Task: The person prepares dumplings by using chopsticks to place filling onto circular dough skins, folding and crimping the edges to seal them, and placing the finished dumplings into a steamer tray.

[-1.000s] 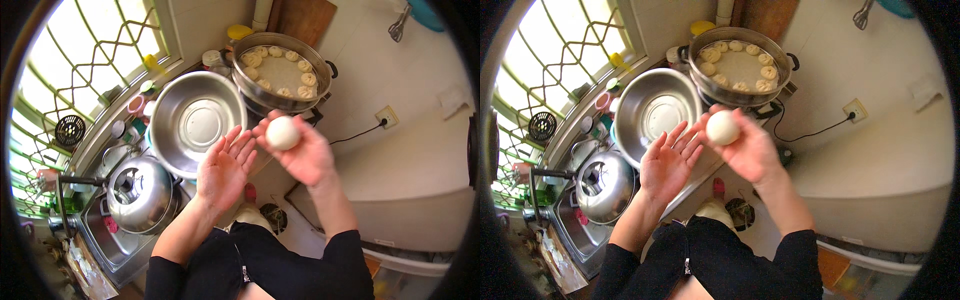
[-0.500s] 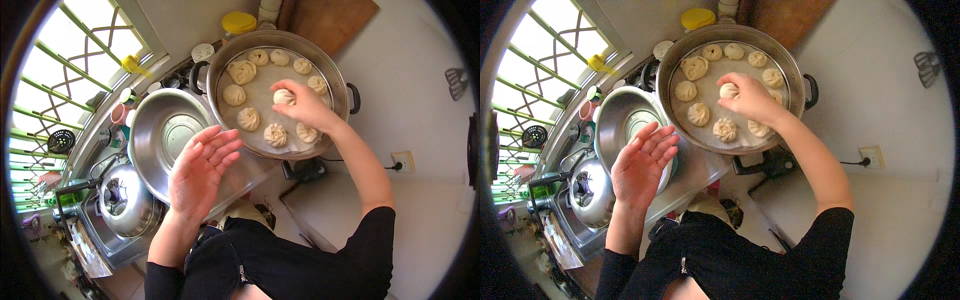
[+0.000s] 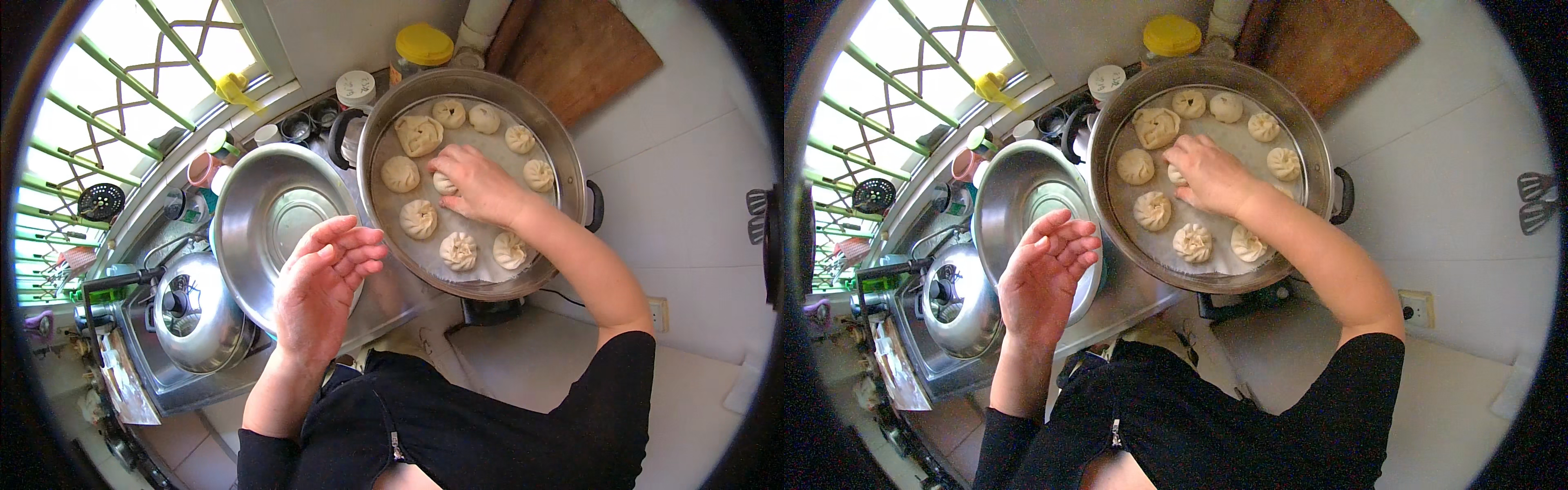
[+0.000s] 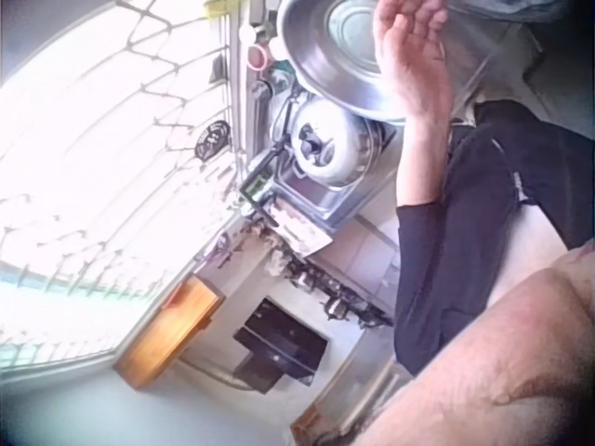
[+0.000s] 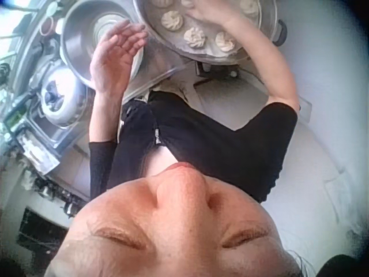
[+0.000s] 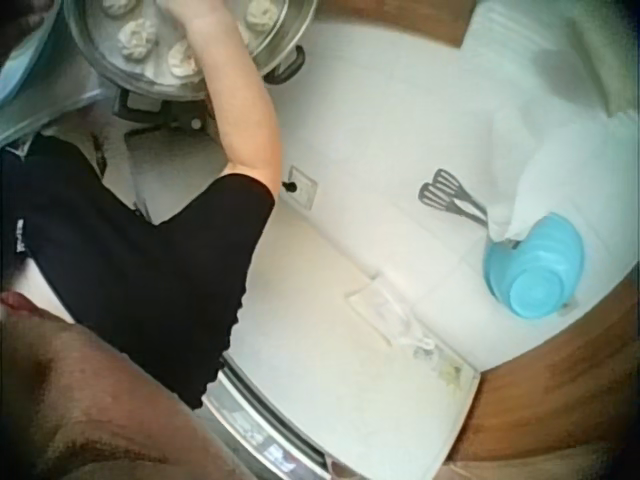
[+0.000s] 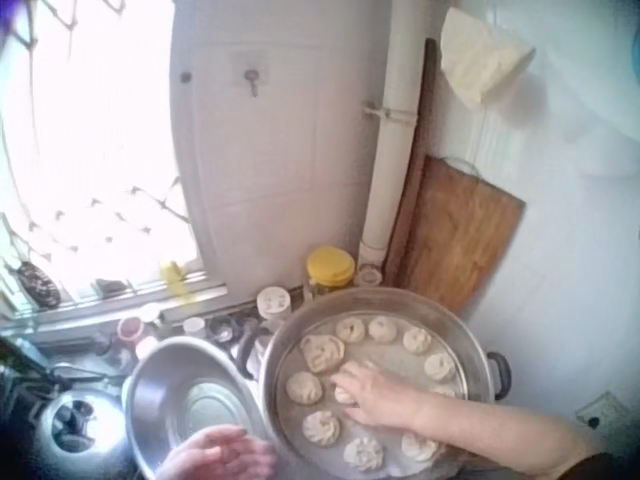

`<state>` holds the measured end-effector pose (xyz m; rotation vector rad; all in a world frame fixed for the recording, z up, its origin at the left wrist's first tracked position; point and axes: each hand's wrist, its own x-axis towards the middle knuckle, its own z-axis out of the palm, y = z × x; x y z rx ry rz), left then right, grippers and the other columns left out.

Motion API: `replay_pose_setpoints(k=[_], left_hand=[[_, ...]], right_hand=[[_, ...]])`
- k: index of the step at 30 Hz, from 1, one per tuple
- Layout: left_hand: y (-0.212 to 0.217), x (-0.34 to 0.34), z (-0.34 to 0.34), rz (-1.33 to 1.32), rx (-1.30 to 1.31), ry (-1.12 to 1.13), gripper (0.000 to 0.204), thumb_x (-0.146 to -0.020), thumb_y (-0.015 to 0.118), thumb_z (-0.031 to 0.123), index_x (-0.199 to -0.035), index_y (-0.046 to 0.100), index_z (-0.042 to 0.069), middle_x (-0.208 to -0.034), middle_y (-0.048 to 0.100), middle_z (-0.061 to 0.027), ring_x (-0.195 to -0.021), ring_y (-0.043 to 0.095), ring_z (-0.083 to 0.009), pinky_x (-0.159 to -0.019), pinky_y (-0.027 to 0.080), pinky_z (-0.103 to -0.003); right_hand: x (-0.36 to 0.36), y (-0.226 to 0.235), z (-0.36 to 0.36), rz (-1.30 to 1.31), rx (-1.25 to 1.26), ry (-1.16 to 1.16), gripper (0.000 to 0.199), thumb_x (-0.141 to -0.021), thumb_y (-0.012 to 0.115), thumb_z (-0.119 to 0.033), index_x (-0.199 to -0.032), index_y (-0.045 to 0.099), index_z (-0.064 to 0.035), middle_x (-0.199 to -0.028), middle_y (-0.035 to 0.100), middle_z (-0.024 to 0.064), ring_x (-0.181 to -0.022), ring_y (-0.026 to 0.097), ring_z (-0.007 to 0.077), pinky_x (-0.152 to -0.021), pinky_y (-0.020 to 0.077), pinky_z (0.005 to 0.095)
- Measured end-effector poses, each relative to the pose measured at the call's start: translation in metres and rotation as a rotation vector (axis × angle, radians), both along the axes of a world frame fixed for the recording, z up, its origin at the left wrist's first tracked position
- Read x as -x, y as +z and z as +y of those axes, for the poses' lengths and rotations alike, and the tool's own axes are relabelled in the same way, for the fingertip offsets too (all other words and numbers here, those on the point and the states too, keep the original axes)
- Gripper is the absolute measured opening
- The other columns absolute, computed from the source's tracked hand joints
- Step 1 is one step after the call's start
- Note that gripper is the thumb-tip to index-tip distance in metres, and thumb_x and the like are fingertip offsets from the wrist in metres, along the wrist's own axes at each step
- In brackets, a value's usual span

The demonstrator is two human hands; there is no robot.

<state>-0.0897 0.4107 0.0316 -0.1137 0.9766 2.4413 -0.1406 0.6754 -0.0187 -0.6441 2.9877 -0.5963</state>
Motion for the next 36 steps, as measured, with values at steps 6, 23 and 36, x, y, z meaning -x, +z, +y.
replay_pose_setpoints(k=[6,23,36], left_hand=[[0.001,-0.004,-0.010,-0.007,-0.006,-0.002,0.036,-0.086,0.047,0.013,-0.117,0.048,-0.004,-0.108,0.058,-0.0218,-0.097,0.059,-0.0270,-0.087,0.046,-0.034],[-0.007,-0.129,-0.258,0.060,-0.104,0.303,0.037,-0.086,0.049,0.015,-0.118,0.049,-0.002,-0.108,0.059,-0.0199,-0.099,0.059,-0.0279,-0.089,0.046,-0.036],[-0.061,-0.330,-0.555,-0.090,-0.135,1.212,0.024,-0.086,0.044,0.012,-0.107,0.052,0.002,-0.093,0.061,-0.0117,-0.084,0.059,-0.0209,-0.078,0.049,-0.032]], right_hand=[[-0.001,-0.005,-0.003,-0.012,-0.001,-0.043,0.046,-0.067,0.072,-0.010,-0.109,0.055,-0.0050,-0.107,0.052,0.0124,-0.102,0.049,0.0330,-0.089,0.0422,0.0399],[-0.126,0.125,-0.290,0.046,0.813,-0.010,0.016,-0.089,0.052,-0.001,-0.102,0.059,0.0022,-0.093,0.062,0.0054,-0.087,0.057,0.0094,-0.080,0.0448,0.0227],[-0.226,0.032,-0.723,-0.546,0.550,0.829,0.019,-0.086,0.060,-0.011,-0.100,0.060,0.0015,-0.087,0.065,0.0112,-0.081,0.064,0.0154,-0.074,0.0501,0.0276]])
